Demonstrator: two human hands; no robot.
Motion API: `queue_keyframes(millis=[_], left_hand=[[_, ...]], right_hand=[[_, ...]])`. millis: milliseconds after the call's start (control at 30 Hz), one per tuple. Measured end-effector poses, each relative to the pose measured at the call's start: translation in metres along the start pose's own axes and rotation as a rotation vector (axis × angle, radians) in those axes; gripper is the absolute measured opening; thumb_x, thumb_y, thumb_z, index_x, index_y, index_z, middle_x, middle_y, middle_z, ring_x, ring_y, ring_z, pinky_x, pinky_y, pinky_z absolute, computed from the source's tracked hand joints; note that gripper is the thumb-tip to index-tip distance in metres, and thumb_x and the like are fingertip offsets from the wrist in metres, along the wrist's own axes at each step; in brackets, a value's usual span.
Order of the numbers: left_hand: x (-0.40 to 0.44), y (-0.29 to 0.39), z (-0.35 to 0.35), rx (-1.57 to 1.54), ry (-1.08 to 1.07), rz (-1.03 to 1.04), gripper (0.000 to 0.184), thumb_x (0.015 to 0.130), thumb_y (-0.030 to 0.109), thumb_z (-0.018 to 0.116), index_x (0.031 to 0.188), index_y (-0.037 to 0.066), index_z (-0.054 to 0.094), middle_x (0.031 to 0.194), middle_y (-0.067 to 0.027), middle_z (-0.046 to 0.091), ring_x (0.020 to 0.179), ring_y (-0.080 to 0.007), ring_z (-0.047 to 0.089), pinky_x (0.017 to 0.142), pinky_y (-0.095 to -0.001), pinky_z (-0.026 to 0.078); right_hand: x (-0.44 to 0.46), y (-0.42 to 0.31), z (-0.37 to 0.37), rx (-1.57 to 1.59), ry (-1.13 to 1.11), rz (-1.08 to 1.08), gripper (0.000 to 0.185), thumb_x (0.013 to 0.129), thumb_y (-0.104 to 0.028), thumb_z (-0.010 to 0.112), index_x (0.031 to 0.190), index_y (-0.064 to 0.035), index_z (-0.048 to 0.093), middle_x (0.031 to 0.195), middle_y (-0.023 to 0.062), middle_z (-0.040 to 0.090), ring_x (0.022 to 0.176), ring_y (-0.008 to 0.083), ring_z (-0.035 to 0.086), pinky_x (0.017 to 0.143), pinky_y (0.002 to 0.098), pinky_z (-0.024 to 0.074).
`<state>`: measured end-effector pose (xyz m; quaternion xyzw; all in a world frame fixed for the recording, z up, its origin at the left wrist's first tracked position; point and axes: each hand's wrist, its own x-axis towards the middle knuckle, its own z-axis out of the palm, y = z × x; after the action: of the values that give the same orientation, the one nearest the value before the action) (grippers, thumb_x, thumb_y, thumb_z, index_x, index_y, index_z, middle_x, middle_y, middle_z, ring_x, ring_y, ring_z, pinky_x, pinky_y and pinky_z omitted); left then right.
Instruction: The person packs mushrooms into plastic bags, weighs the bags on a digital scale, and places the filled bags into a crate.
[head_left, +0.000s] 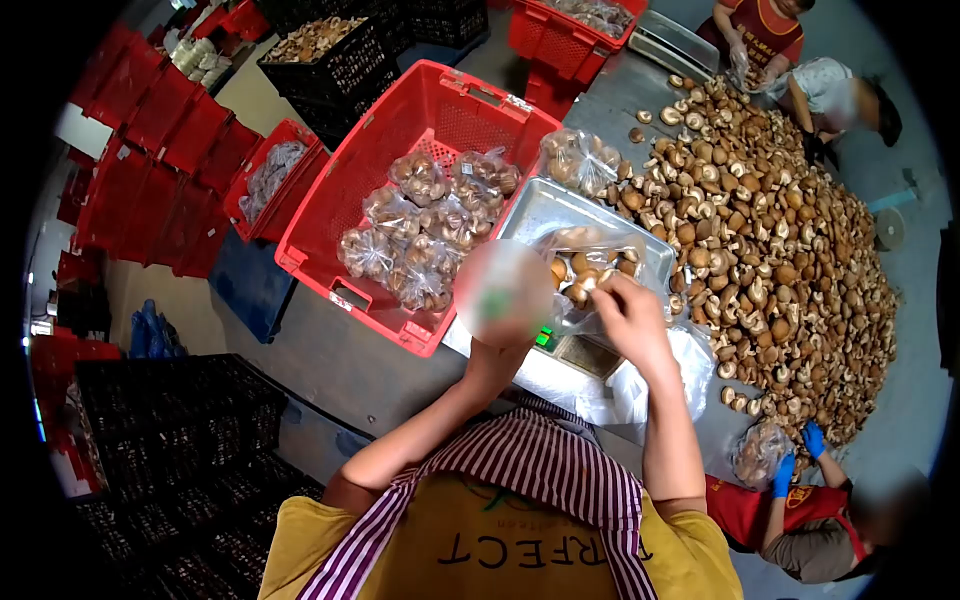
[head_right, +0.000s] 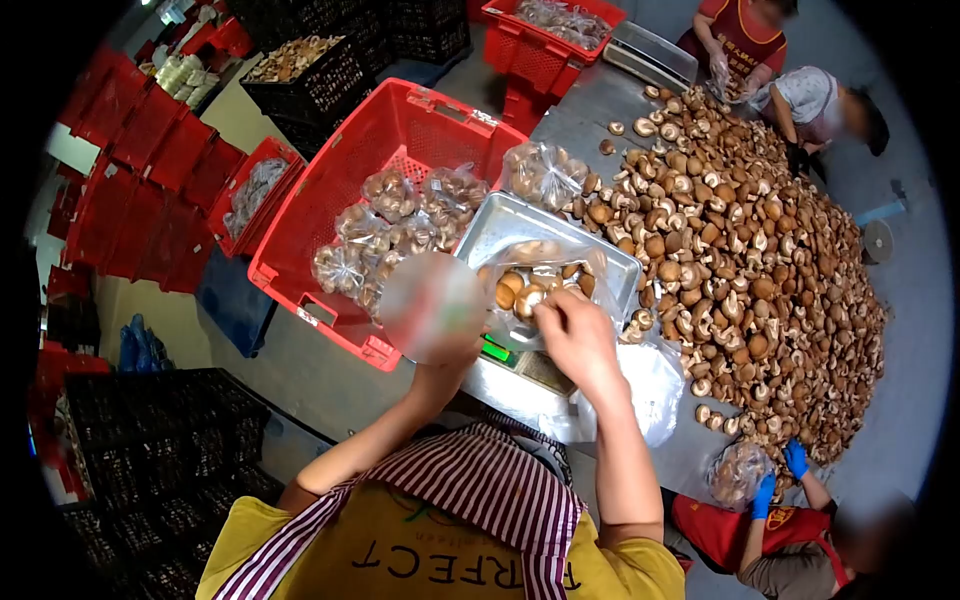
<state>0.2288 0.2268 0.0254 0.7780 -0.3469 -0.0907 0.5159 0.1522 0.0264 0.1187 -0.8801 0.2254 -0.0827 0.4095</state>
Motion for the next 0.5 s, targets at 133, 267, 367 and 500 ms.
queue_keyframes(millis=[133,267,367,500], left_hand=[[-0.009,0.012,0.007,-0.342,-0.186,-0.304,0.006,0.091,0.006,0.063,0.095,0.004,0.058,0.073,0.0012,0.049,0.061,-0.0071,0.044,0.056,-0.0259,0.037],[0.003,0.029,0.013,-0.369,-0.17,-0.373,0.019,0.086,0.007,0.069,0.09,0.002,0.051,0.064,0.0024,0.044,0.059,-0.0054,0.041,0.054,-0.0229,0.034],[0.012,0.026,0.017,-0.27,-0.148,-0.18,0.023,0.085,0.007,0.07,0.096,0.001,0.052,0.063,0.0013,0.044,0.056,-0.0066,0.041,0.05,-0.0243,0.034],[0.015,0.023,0.019,-0.148,-0.251,-0.116,0.037,0.082,0.007,0.072,0.114,-0.002,0.055,0.062,-0.0003,0.045,0.053,-0.0081,0.044,0.049,-0.0253,0.036]], right_hand=[[-0.03,0.027,-0.044,0.59,-0.177,0.137,0.023,0.1,-0.017,0.049,0.096,0.0001,0.064,0.078,0.0052,0.063,0.067,0.0133,0.056,0.063,0.0258,0.0455],[-0.045,0.053,-0.054,0.747,-0.061,0.148,0.027,0.101,-0.025,0.05,0.1,-0.0019,0.063,0.078,0.0017,0.063,0.067,0.008,0.055,0.06,0.0225,0.0427],[-0.051,0.073,-0.059,0.749,0.042,0.209,0.027,0.101,-0.025,0.05,0.1,-0.0014,0.064,0.077,0.0027,0.063,0.067,0.0094,0.056,0.06,0.0226,0.044],[-0.036,0.116,-0.094,1.545,0.297,0.089,0.036,0.101,-0.029,0.048,0.12,0.0011,0.056,0.096,0.0093,0.064,0.075,0.0137,0.06,0.064,0.025,0.0492]])
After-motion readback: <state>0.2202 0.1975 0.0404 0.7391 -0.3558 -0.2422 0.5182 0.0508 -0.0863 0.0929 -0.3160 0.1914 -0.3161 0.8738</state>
